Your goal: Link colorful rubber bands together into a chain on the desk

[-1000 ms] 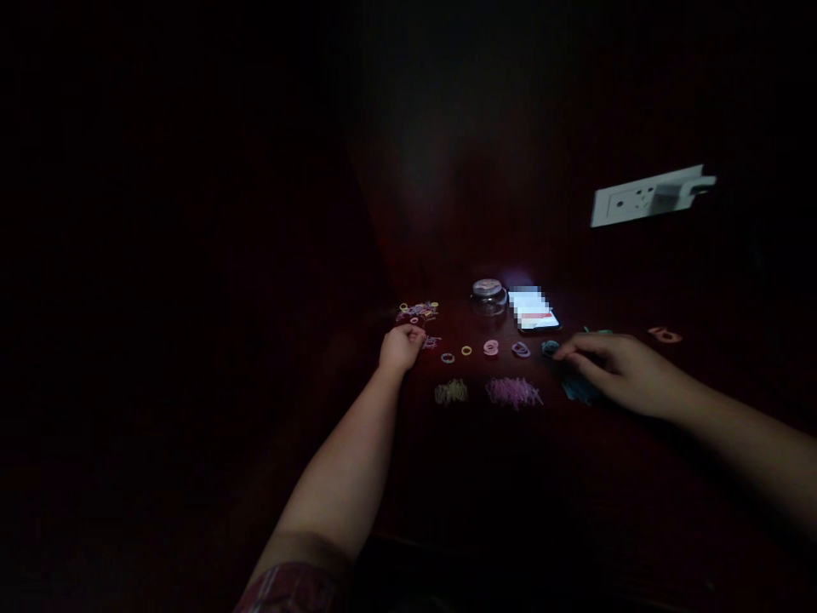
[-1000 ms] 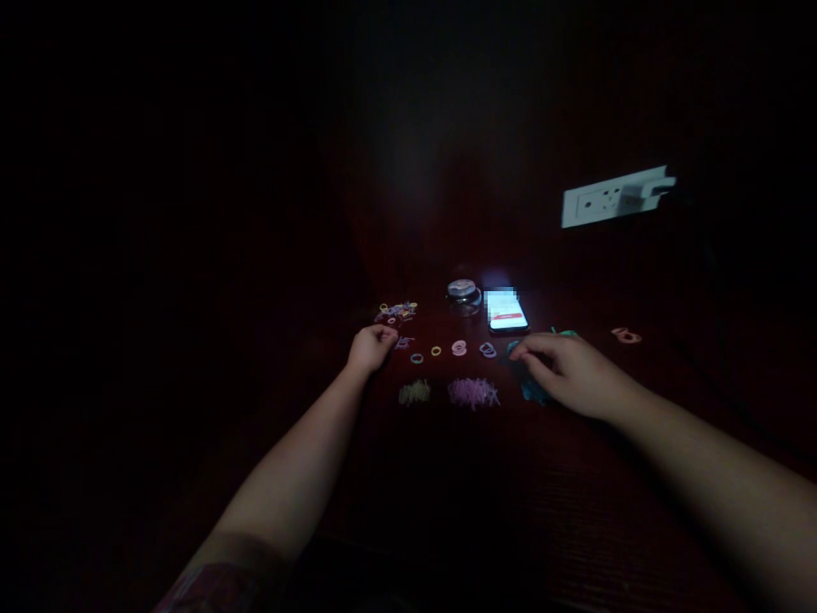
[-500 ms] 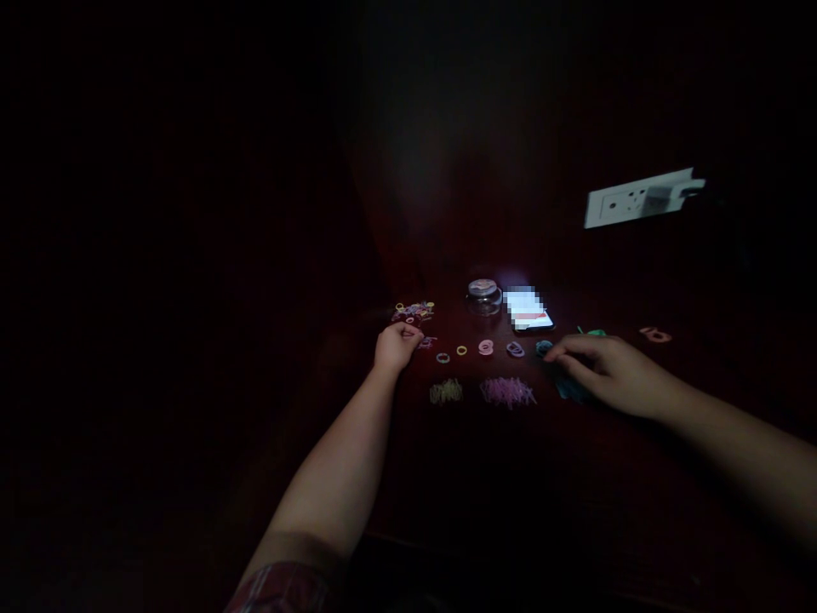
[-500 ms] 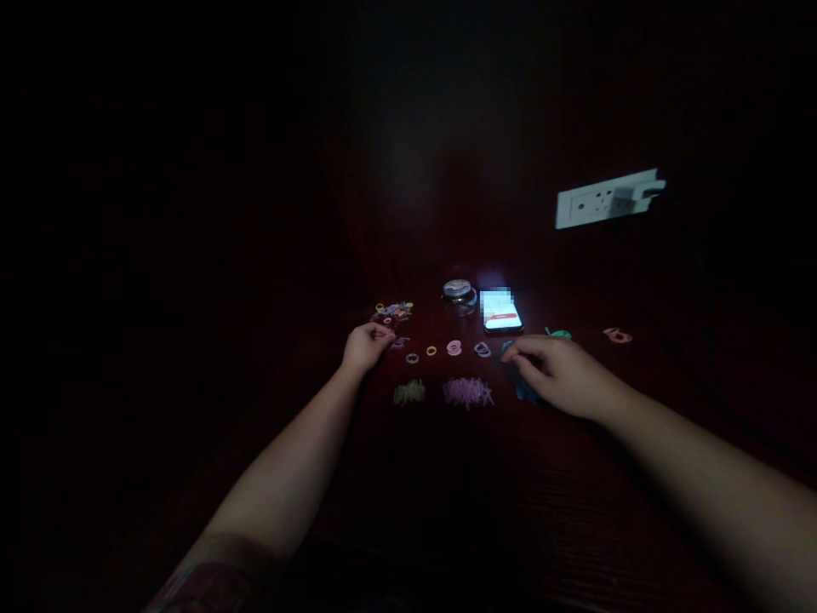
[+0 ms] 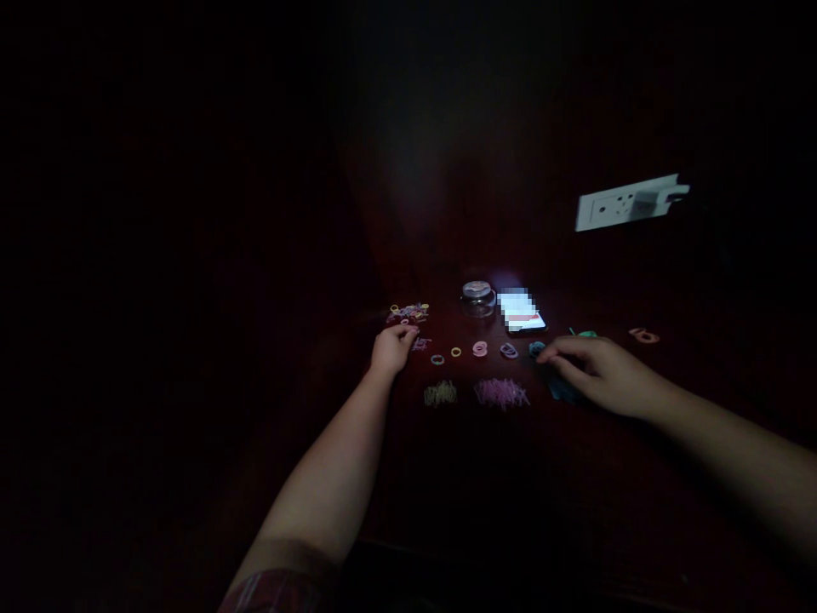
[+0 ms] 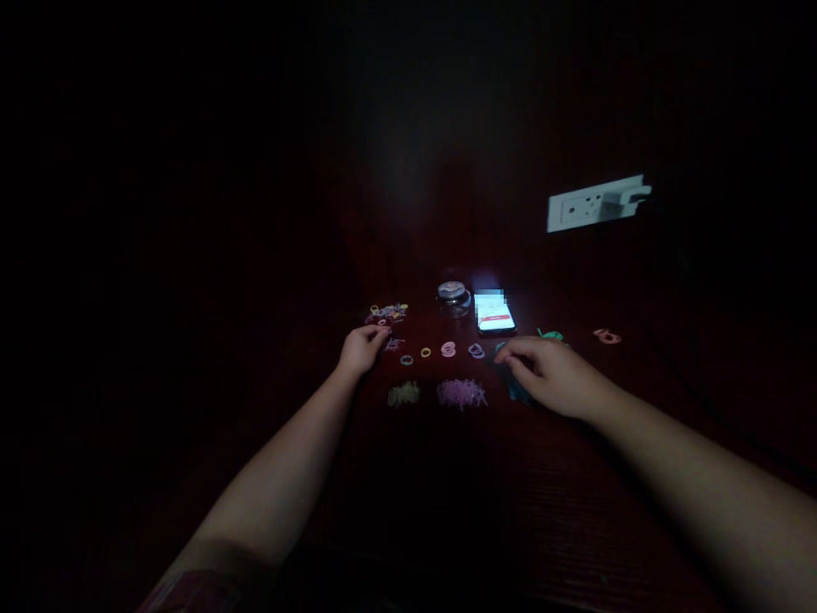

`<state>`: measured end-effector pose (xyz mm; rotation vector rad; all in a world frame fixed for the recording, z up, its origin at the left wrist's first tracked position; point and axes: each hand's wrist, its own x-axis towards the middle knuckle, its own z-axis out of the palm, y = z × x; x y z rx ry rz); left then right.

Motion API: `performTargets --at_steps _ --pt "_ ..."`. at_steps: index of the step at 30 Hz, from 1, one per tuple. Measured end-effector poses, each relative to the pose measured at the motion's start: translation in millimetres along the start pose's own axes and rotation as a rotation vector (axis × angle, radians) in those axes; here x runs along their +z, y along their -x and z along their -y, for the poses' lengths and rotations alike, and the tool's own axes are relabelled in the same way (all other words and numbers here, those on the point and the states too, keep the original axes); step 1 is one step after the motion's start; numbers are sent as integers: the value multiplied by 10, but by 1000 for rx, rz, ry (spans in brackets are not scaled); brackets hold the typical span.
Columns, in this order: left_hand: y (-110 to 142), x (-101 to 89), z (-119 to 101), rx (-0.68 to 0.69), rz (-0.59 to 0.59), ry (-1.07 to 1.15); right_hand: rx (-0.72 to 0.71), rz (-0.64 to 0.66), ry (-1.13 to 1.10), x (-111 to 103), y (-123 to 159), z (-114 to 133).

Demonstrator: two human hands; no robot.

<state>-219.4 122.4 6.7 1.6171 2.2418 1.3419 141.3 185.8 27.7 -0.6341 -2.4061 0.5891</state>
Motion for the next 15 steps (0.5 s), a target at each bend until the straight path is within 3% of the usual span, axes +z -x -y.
performTargets --at_steps 15 --pt "-47 84 90 -53 51 212 8 3 -7 -4 3 23"
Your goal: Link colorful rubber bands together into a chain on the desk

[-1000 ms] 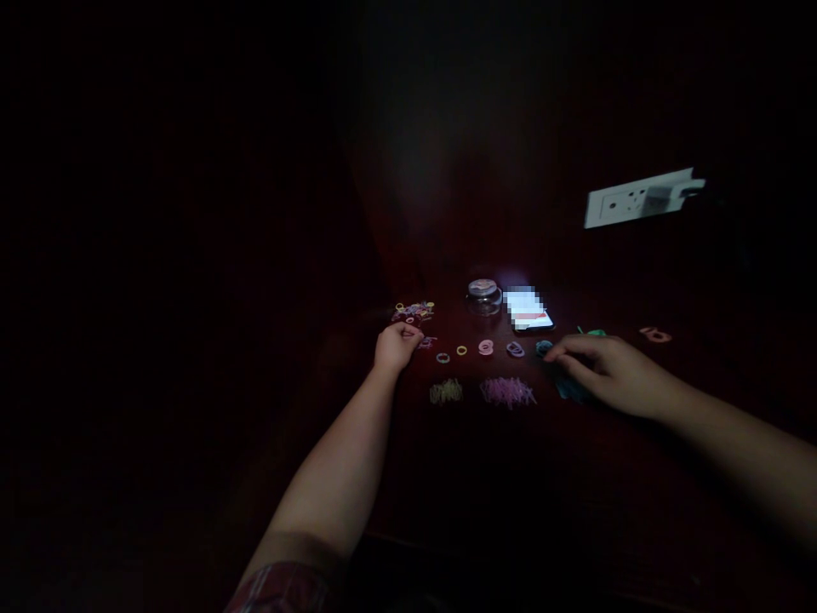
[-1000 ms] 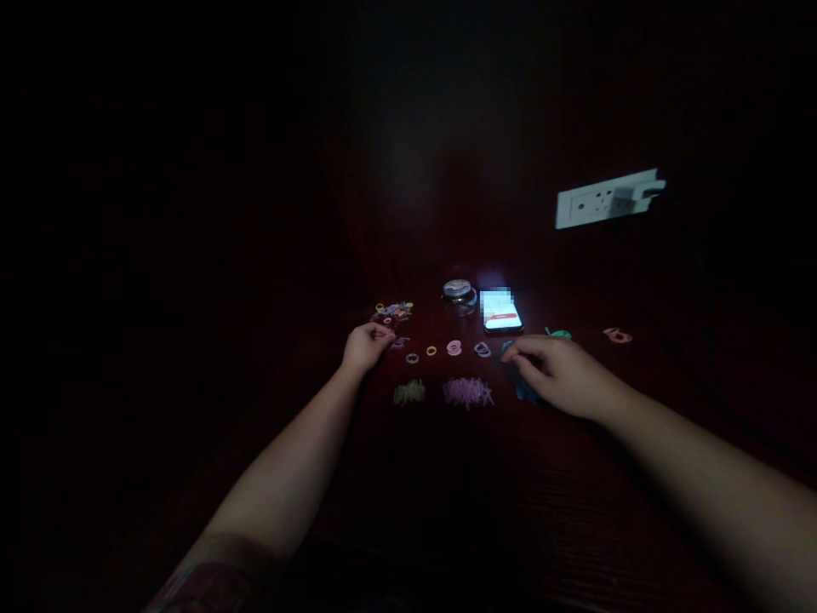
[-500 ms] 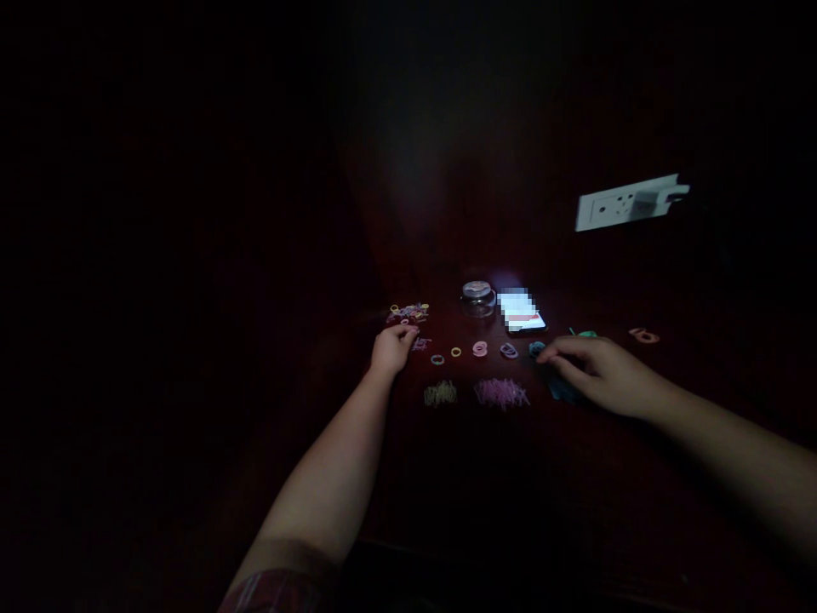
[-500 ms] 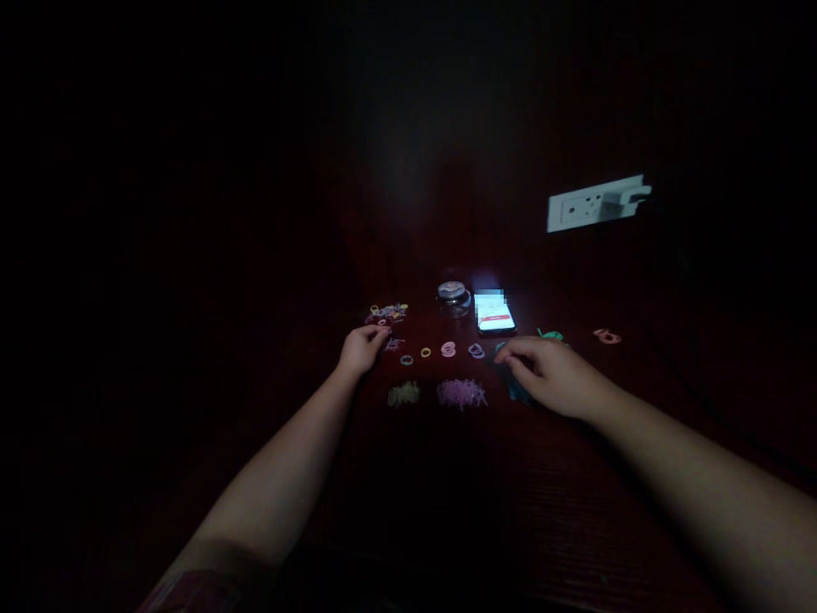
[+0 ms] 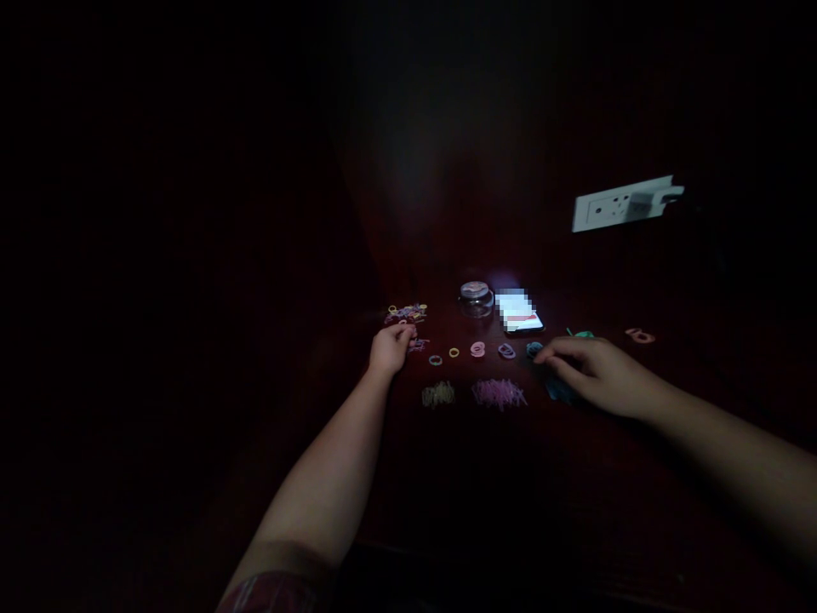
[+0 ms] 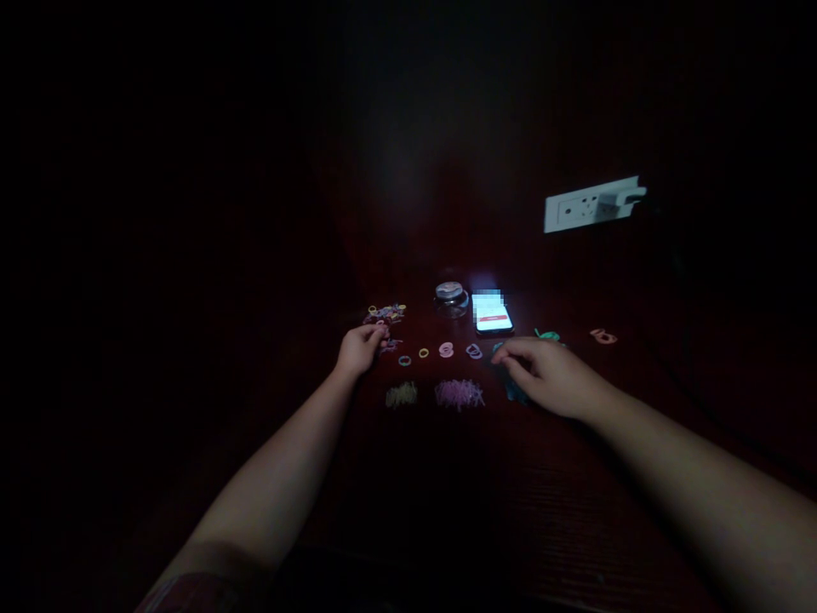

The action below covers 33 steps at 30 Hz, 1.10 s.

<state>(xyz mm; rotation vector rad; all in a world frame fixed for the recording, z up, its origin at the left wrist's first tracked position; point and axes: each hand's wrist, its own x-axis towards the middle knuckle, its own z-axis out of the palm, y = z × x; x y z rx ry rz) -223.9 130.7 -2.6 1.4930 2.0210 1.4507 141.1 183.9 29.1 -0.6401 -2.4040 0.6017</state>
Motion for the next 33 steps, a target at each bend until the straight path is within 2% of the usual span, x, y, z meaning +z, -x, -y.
performTargets --at_steps 15,19,27,33 --pt "45 -32 -120 86 -111 -38 19 13 18 4 3 9" --pt "53 -41 -127 97 -112 -42 13 14 8 7 11 -7" --pt "8 -9 -44 29 -66 35 10 -1 3 1 12 -7" --pt "-23 9 10 45 -61 42 18 4 -12 0 9 -7"
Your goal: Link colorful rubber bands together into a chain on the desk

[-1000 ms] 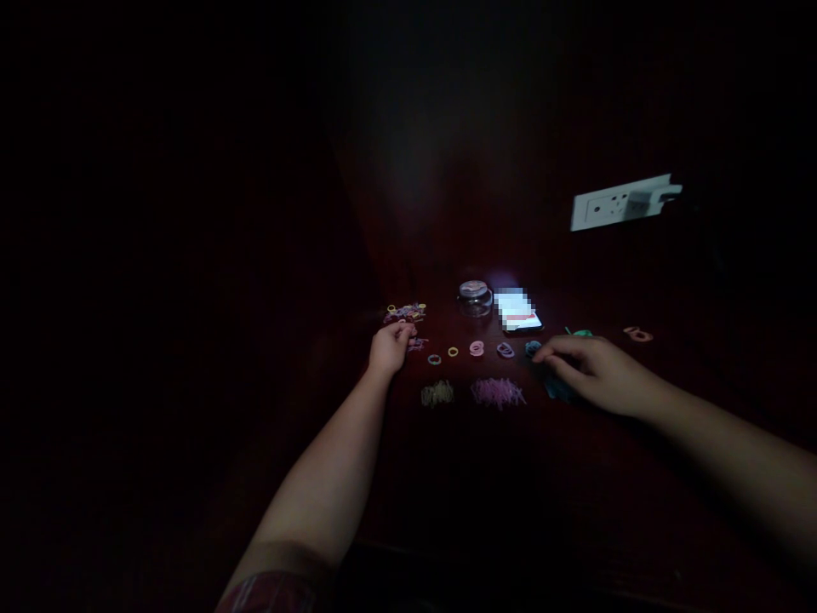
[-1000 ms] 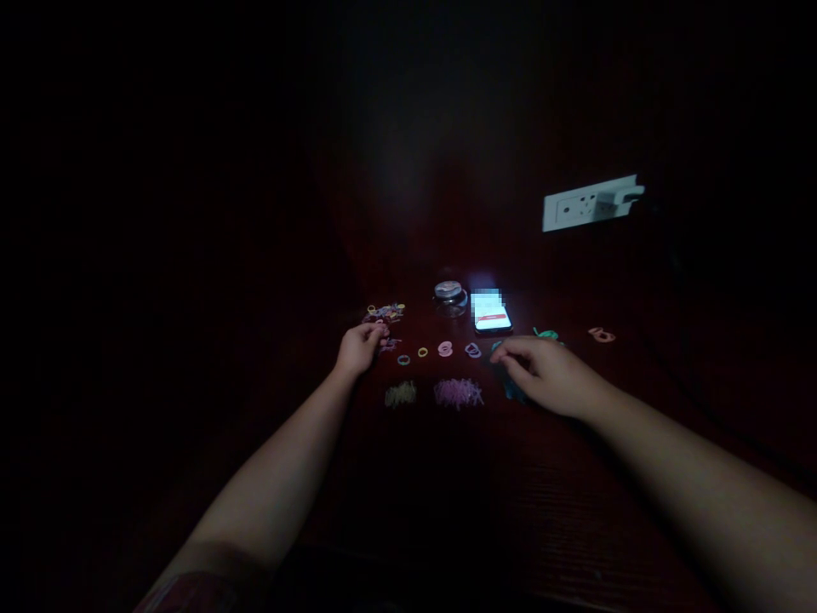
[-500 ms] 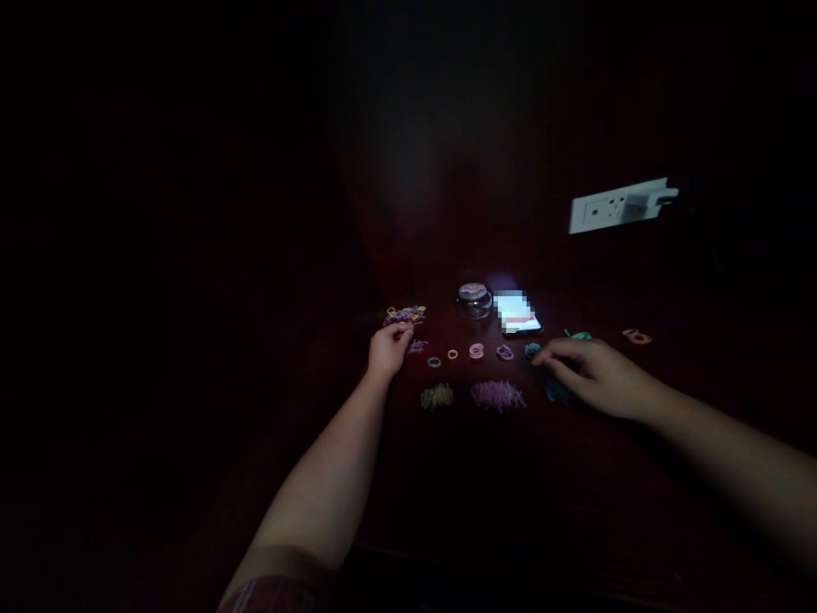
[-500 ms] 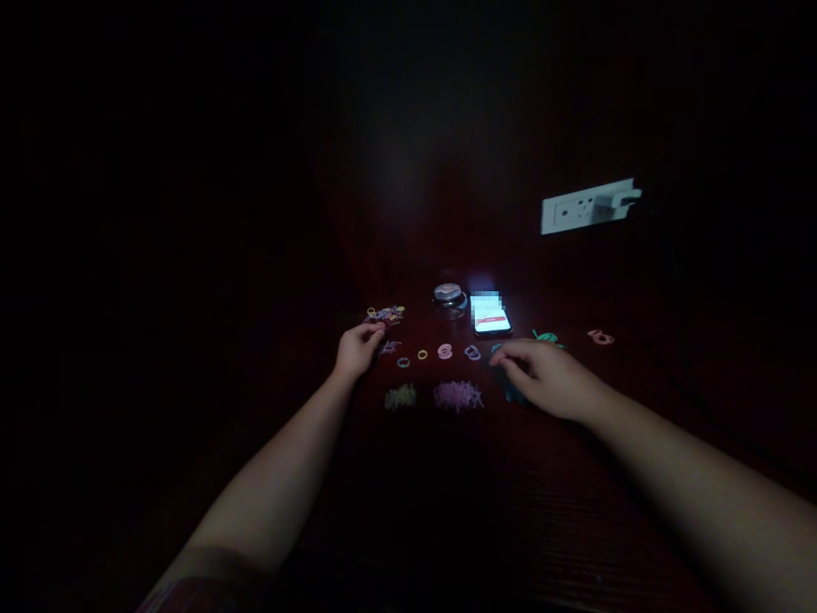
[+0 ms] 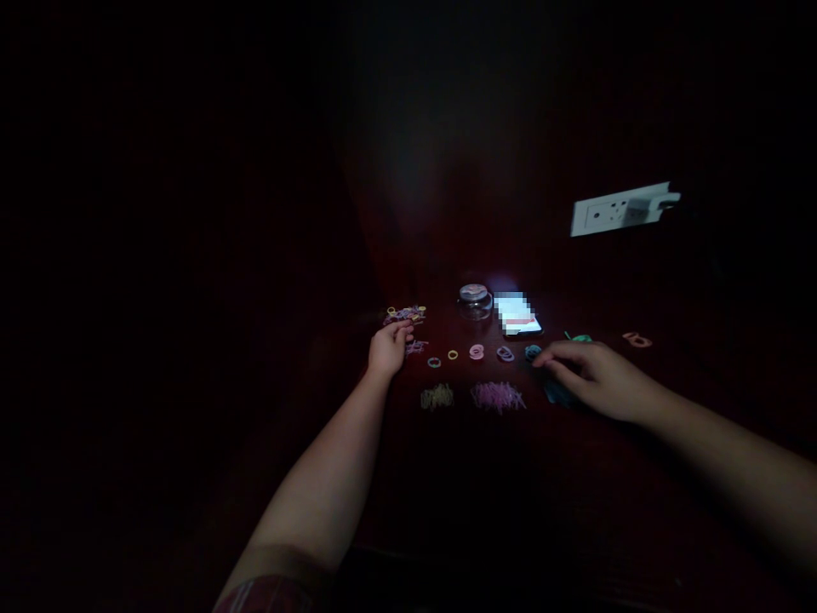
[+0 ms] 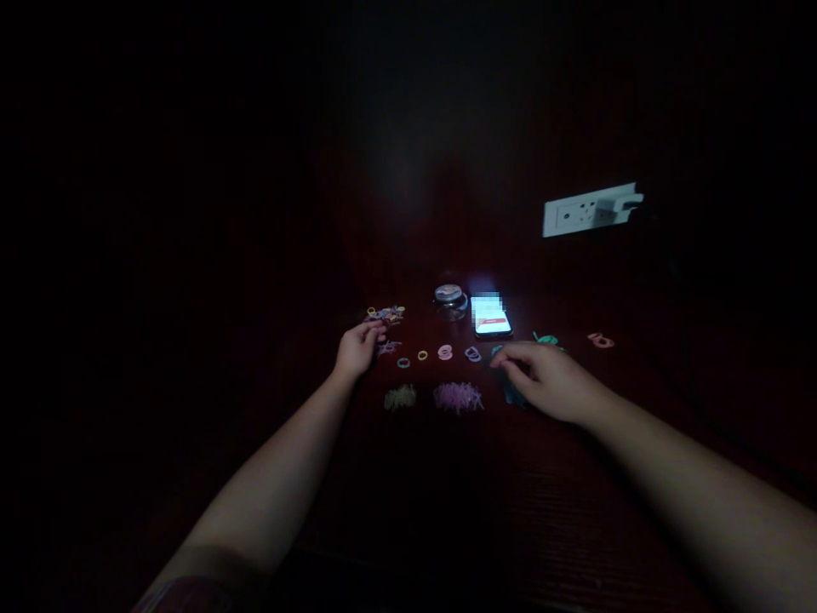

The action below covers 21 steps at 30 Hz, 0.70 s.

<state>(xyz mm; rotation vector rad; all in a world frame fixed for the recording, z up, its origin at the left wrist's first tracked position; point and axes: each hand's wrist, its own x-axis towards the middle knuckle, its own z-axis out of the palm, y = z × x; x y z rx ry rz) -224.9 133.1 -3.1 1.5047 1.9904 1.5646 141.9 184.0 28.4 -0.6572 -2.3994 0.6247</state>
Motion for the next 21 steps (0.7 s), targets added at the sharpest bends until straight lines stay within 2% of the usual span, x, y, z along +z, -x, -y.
performTargets --at_steps 10,21 --pt "45 -69 -129 99 -96 -148 -12 13 26 3 4 -23" --pt "56 -42 -124 22 -81 -59 1 -11 3 10 8 -10"
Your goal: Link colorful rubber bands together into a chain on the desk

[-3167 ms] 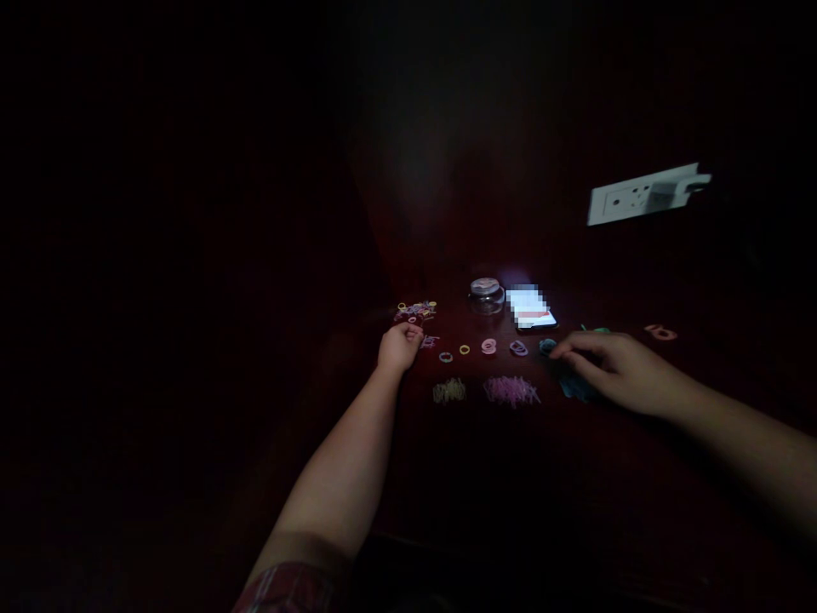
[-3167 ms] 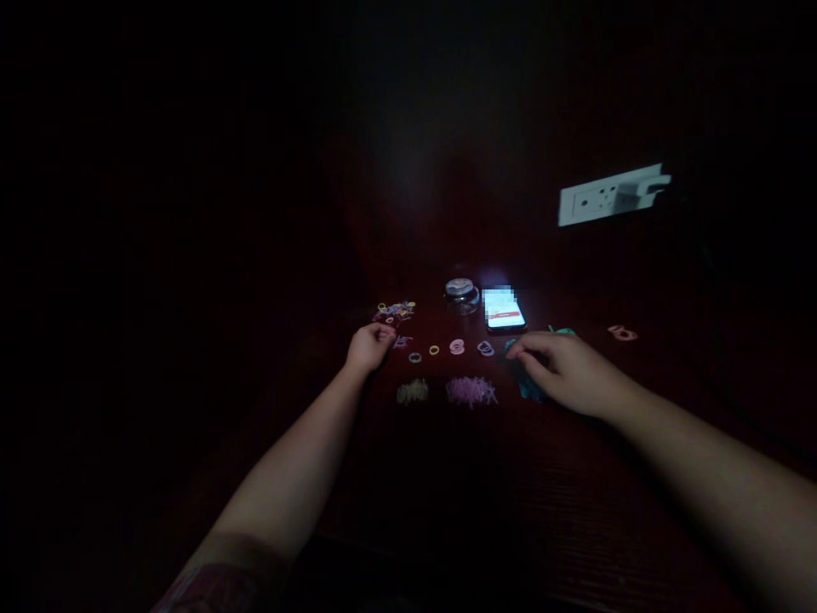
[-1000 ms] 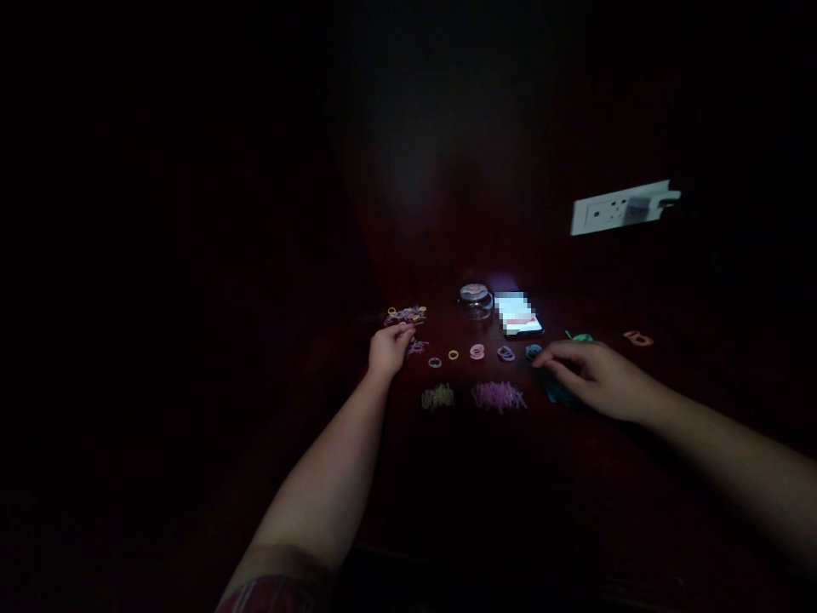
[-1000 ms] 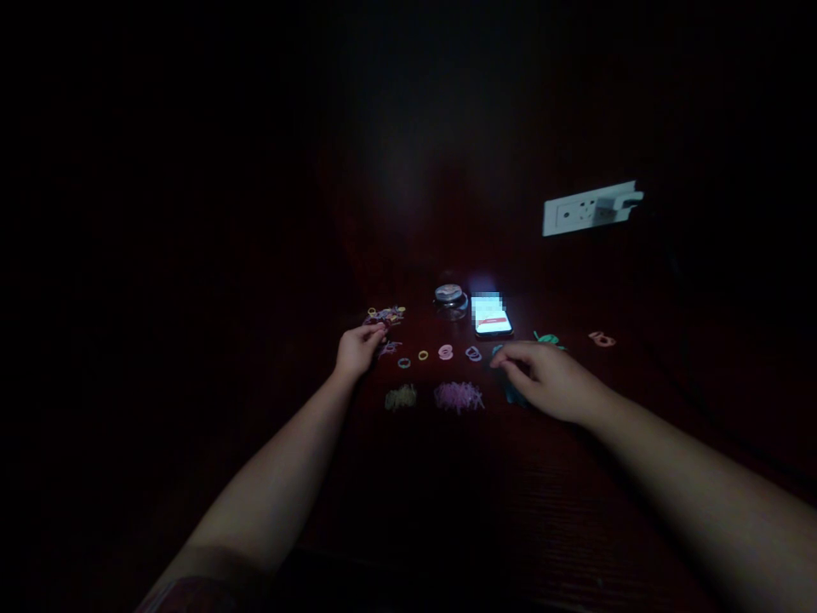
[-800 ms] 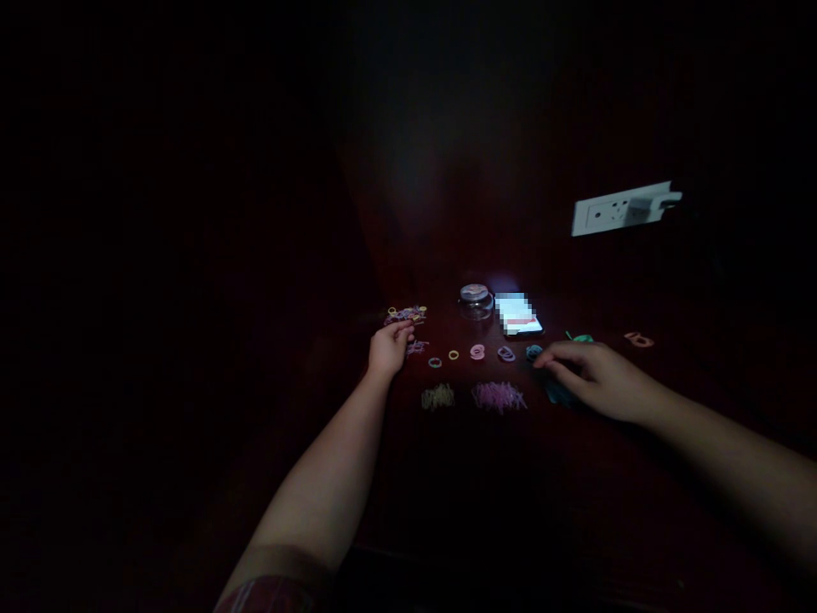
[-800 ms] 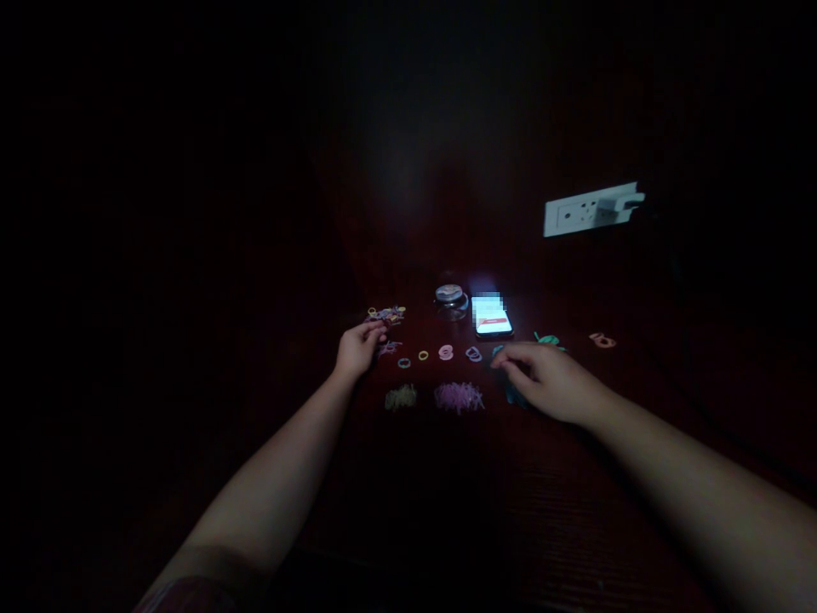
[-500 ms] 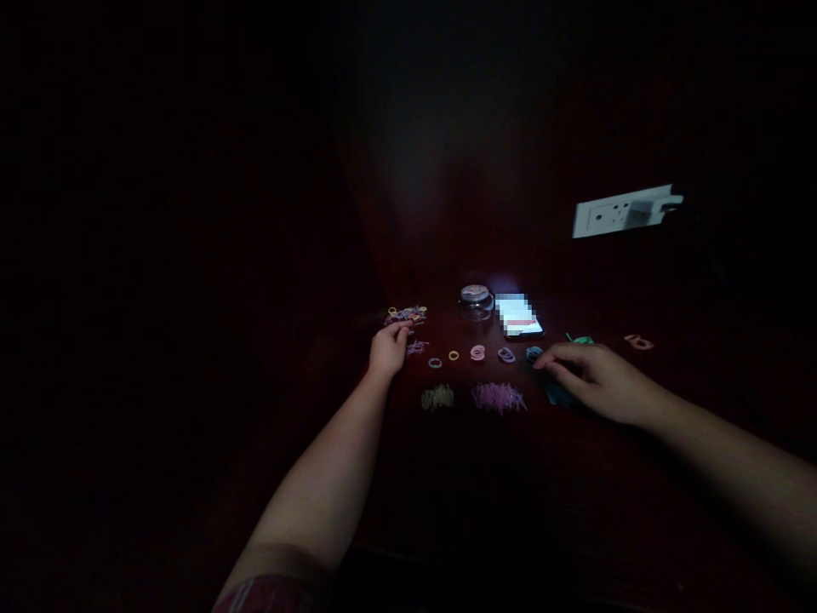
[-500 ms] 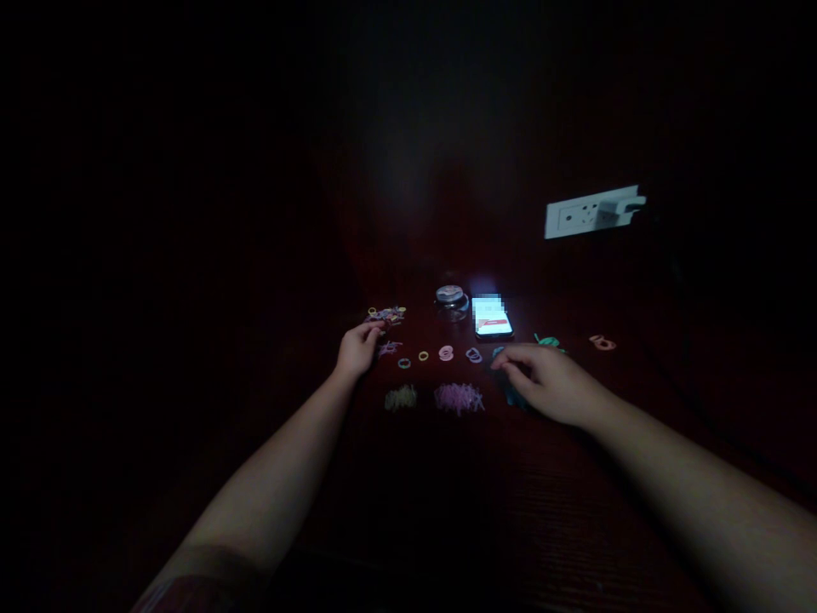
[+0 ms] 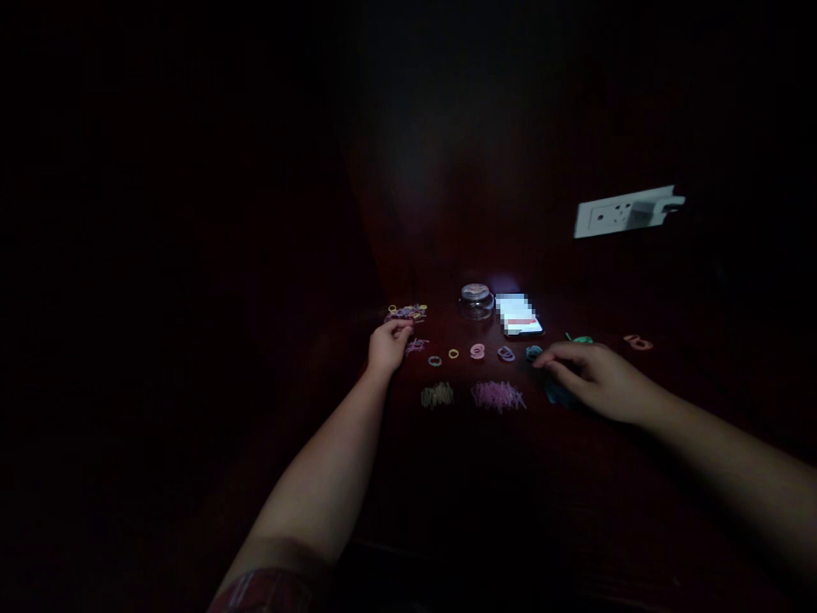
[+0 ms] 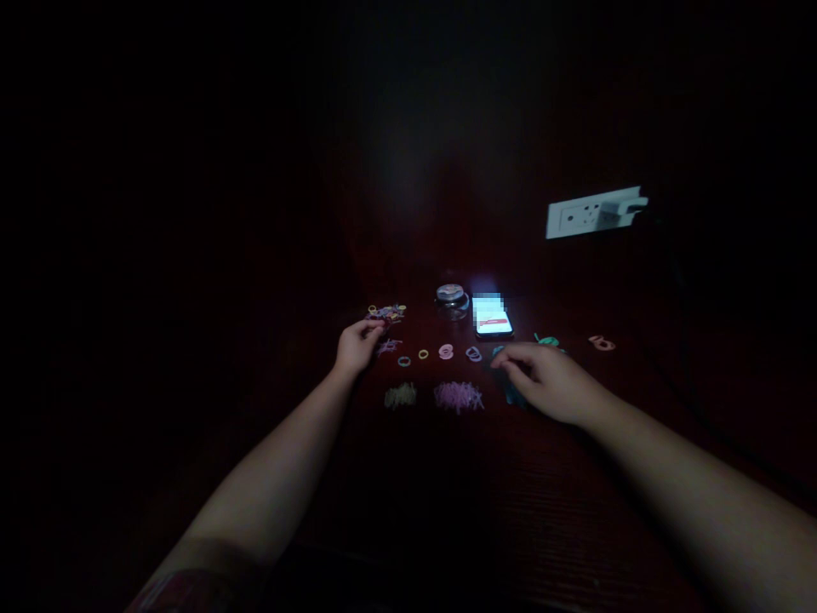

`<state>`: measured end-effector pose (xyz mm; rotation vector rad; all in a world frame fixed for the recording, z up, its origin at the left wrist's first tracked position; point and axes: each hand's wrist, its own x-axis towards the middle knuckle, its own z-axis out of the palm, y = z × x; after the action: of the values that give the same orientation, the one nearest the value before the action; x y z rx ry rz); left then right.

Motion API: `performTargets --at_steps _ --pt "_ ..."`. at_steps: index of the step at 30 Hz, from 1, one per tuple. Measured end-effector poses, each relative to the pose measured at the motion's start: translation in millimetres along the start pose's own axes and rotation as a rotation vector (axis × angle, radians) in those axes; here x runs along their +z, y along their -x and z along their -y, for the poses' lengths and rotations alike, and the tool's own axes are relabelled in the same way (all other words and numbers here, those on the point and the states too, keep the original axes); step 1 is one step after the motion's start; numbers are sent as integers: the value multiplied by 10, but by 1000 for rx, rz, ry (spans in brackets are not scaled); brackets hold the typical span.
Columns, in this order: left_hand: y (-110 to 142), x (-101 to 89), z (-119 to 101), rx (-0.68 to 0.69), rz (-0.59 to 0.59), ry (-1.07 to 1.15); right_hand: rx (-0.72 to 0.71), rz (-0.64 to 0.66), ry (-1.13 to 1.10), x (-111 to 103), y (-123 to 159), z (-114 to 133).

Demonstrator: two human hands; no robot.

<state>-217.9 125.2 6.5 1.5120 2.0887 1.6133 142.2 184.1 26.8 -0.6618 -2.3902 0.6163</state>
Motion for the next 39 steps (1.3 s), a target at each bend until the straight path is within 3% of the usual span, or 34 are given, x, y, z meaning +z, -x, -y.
performTargets --at_steps 16,20,22,25,28,31,39 --pt "-33 29 39 21 -3 112 -33 21 22 0 -13 -25" --pt "56 36 -261 144 -18 100 -64 1 42 3 -12 36" --pt "187 100 -516 340 8 68 -92 -37 37 15 -1 106" --pt "478 249 -898 546 150 80 -152 -88 17 52 12 232" --pt "743 369 -1129 623 303 130 -215 -112 -21 95 14 332" --pt "854 411 -1184 645 352 197 -240 -120 -70 127 18 379" --pt "824 368 -1188 810 354 200 -196 -106 -165 172 23 356"
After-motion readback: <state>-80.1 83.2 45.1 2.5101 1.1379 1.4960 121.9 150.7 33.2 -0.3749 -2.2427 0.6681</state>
